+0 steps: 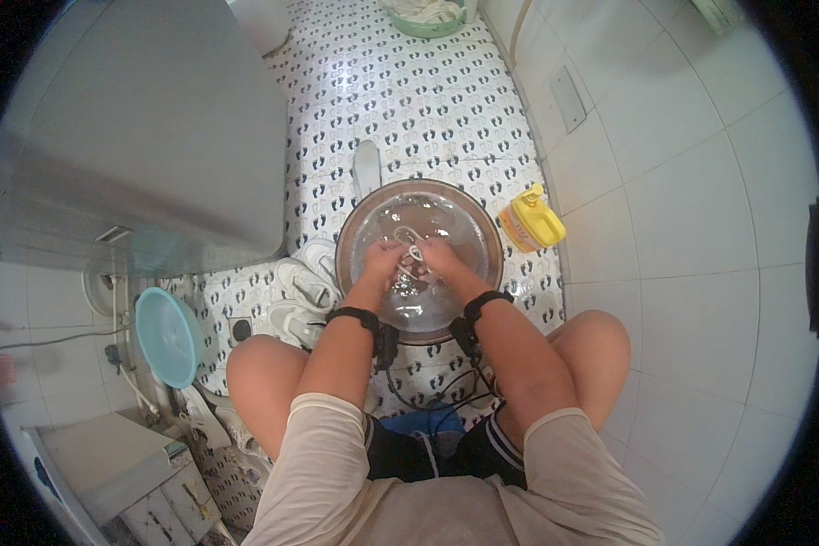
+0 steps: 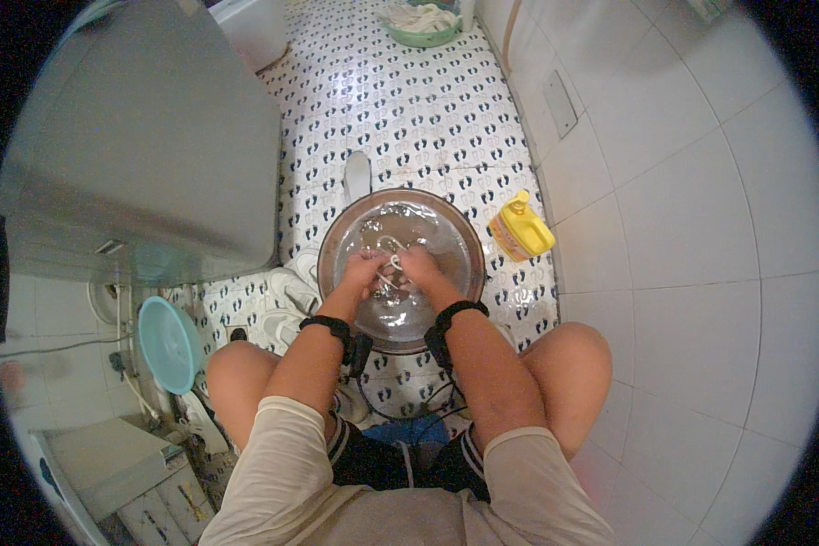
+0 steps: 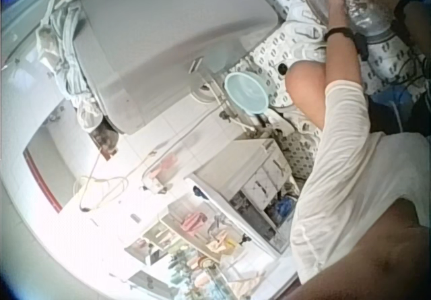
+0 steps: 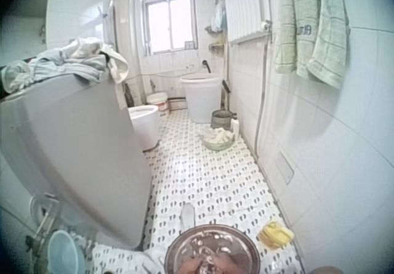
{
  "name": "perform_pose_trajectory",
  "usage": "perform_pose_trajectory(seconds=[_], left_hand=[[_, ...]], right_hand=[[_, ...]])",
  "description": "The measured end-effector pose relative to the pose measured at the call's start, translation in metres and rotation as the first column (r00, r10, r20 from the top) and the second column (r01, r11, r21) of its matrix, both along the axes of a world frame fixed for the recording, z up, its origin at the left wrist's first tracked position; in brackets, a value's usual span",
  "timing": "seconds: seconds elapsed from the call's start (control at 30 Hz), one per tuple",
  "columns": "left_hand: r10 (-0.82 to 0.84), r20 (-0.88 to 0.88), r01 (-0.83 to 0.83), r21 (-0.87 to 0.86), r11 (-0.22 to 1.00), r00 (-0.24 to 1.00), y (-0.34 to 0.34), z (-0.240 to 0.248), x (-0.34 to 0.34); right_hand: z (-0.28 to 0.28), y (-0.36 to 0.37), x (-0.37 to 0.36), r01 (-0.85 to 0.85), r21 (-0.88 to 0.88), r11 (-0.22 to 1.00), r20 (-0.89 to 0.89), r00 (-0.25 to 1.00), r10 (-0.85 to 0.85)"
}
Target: The person removes the shoelaces from a shoe, places them in a basin of soapy water, and scrubs them by hand to clean them.
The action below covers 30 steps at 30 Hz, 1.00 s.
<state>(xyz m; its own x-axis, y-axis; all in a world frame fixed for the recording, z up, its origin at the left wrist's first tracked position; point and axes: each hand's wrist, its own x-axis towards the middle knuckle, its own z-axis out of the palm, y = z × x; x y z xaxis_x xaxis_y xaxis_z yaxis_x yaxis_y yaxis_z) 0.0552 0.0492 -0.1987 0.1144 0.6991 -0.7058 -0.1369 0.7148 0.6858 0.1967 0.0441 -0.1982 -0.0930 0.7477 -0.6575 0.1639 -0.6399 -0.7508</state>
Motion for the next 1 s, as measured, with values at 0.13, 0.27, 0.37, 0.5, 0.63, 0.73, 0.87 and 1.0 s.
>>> perform_pose_trajectory(seconds=[0.13, 0.27, 0.37, 0.5, 0.63, 0.73, 0.87, 1.0], left_hand=[[0.000, 0.088, -0.006, 0.061, 0.998, 0.996, -0.003, 0.001, -0.005], [-0.012, 0.101, 0.016, -0.037, 0.999, 0.995, -0.007, 0.009, -0.008], [-0.014, 0.165, 0.019, -0.030, 0.999, 0.986, -0.012, 0.014, -0.010], [-0.068, 0.123, 0.074, -0.049, 0.996, 0.990, -0.020, 0.025, -0.007], [-0.052, 0.136, 0.056, -0.023, 0.998, 0.989, -0.030, 0.026, -0.005], [-0.050, -0.045, 0.049, -0.011, 0.999, 0.998, -0.031, 0.032, 0.008], [-0.049, -0.017, 0.049, -0.010, 0.999, 0.999, -0.031, 0.018, 0.006], [-0.022, 0.086, 0.022, 0.000, 1.000, 0.996, -0.032, 0.014, 0.005]], right_hand=[[-0.017, -0.002, 0.001, 0.115, 0.028, 0.993, -0.069, 0.991, -0.112], [0.001, -0.007, -0.004, 0.130, 0.000, 0.991, -0.125, 0.984, -0.129], [0.014, -0.011, -0.005, 0.125, -0.065, 0.990, -0.162, 0.978, -0.134], [0.020, -0.018, 0.003, 0.074, -0.075, 0.994, -0.112, 0.990, -0.082], [0.019, -0.027, 0.006, 0.142, -0.028, 0.989, -0.128, 0.981, -0.145], [0.023, -0.030, 0.013, 0.156, -0.049, 0.987, -0.144, 0.976, -0.161], [0.028, -0.029, 0.006, 0.126, -0.041, 0.991, -0.137, 0.982, -0.130], [0.035, -0.028, -0.002, 0.085, -0.057, 0.995, -0.108, 0.990, -0.091]])
